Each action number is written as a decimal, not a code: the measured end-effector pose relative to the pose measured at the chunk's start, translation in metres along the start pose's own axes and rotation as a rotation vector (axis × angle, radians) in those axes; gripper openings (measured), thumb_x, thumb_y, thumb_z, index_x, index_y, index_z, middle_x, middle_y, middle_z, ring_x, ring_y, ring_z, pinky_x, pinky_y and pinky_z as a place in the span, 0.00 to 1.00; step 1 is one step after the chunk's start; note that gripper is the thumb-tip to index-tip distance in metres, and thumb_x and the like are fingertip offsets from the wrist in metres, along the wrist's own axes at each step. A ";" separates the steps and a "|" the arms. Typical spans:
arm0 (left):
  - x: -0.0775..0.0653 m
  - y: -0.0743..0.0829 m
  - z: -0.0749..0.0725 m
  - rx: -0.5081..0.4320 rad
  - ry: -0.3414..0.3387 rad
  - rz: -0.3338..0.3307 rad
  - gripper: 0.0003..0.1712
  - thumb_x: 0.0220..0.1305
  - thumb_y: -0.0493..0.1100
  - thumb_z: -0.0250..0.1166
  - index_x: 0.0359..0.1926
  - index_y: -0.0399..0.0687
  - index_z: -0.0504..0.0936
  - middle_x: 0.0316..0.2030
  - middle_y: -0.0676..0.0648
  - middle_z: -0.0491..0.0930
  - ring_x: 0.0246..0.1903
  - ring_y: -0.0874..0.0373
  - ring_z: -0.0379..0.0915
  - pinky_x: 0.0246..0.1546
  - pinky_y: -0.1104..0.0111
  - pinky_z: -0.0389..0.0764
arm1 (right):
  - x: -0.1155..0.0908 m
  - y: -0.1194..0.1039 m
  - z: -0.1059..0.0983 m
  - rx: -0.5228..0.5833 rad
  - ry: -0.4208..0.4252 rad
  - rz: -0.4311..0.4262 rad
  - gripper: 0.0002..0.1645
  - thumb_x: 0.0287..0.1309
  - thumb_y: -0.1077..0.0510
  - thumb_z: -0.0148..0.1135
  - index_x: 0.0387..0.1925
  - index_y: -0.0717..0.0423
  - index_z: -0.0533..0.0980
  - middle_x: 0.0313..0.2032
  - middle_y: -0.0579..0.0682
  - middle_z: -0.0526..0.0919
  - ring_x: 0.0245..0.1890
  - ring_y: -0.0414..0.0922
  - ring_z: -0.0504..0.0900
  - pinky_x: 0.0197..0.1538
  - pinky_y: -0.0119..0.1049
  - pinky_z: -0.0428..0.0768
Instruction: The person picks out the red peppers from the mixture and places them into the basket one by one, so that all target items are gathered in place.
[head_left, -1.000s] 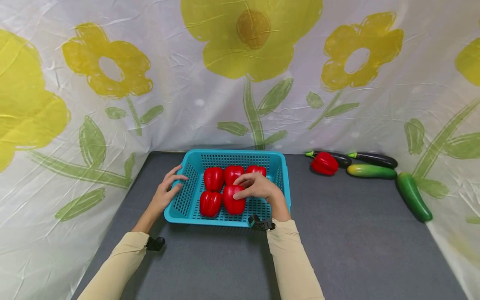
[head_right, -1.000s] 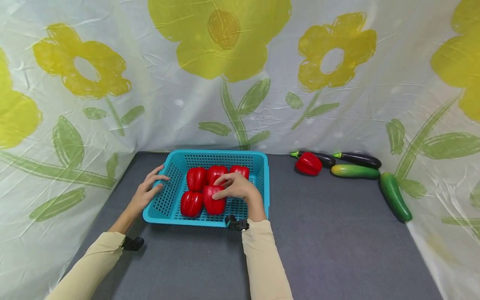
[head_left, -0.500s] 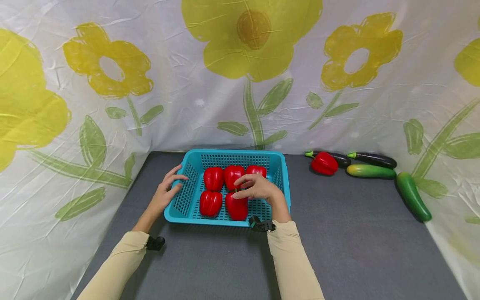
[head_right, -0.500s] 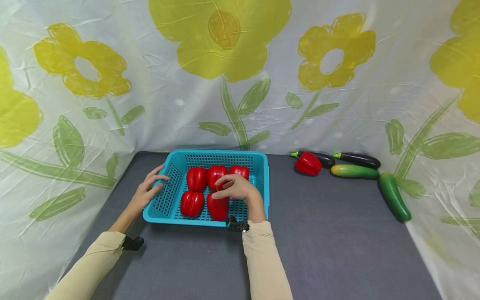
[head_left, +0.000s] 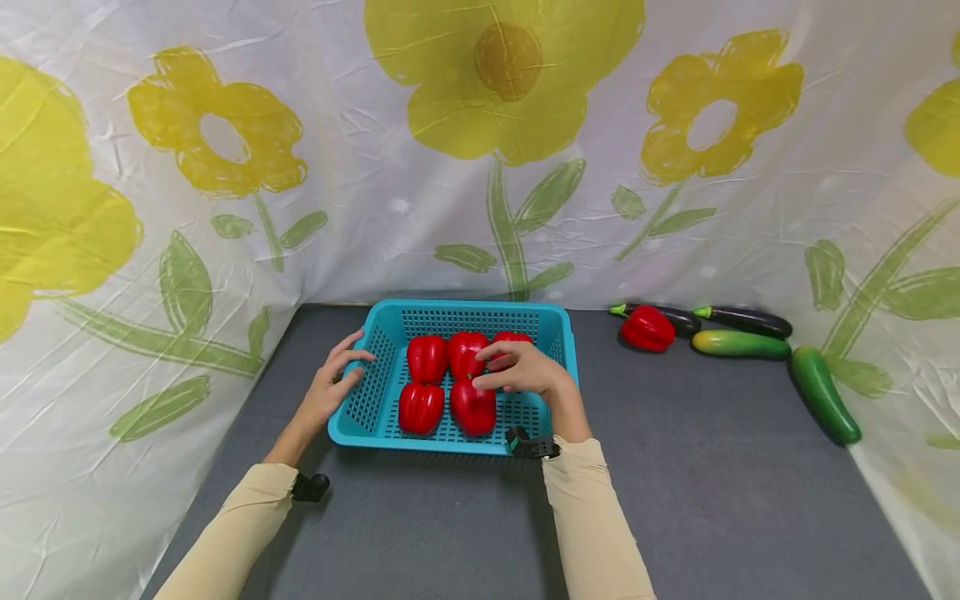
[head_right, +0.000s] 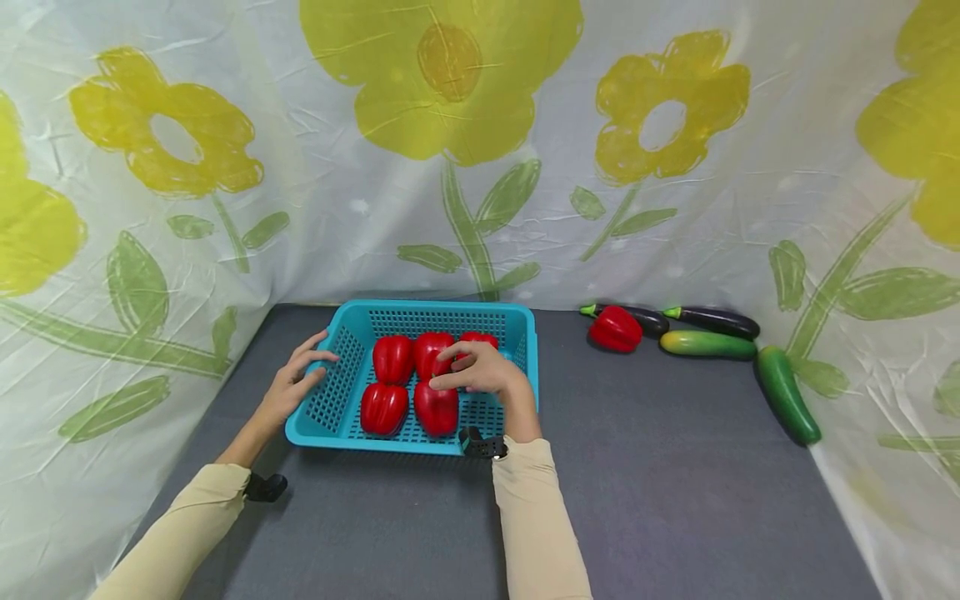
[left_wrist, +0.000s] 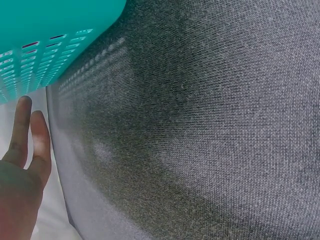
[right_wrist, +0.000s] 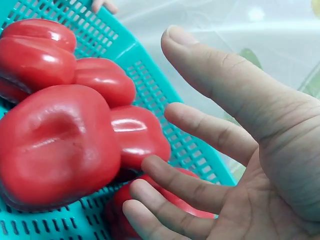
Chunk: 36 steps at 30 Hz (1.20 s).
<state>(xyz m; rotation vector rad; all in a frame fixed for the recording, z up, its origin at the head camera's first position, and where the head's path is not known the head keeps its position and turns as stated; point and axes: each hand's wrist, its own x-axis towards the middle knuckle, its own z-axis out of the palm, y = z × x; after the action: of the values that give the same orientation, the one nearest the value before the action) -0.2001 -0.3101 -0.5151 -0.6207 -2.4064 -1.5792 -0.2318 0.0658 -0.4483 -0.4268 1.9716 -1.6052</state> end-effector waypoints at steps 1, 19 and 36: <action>0.000 0.000 0.000 0.000 -0.001 -0.001 0.12 0.75 0.26 0.52 0.54 0.26 0.76 0.75 0.35 0.53 0.74 0.36 0.43 0.56 0.35 0.58 | -0.001 -0.001 -0.001 -0.005 0.000 -0.004 0.33 0.60 0.55 0.72 0.64 0.64 0.73 0.62 0.67 0.73 0.59 0.58 0.73 0.57 0.59 0.75; -0.001 -0.001 -0.001 -0.007 0.004 0.005 0.12 0.75 0.26 0.51 0.53 0.25 0.76 0.75 0.34 0.53 0.74 0.35 0.43 0.59 0.29 0.52 | -0.023 -0.006 -0.045 -0.044 -0.034 -0.091 0.33 0.64 0.60 0.69 0.67 0.66 0.70 0.64 0.68 0.70 0.64 0.63 0.68 0.56 0.58 0.76; 0.000 -0.001 0.001 0.007 0.002 -0.001 0.13 0.74 0.26 0.52 0.54 0.28 0.78 0.75 0.33 0.53 0.74 0.35 0.43 0.58 0.30 0.54 | -0.053 -0.003 -0.088 0.003 -0.010 -0.177 0.29 0.67 0.62 0.66 0.67 0.62 0.70 0.65 0.64 0.71 0.63 0.63 0.71 0.59 0.51 0.76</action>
<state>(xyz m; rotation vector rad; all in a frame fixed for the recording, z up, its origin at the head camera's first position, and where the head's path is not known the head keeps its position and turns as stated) -0.2006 -0.3098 -0.5158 -0.6163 -2.4099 -1.5709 -0.2426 0.1644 -0.4228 -0.6220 1.9703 -1.7095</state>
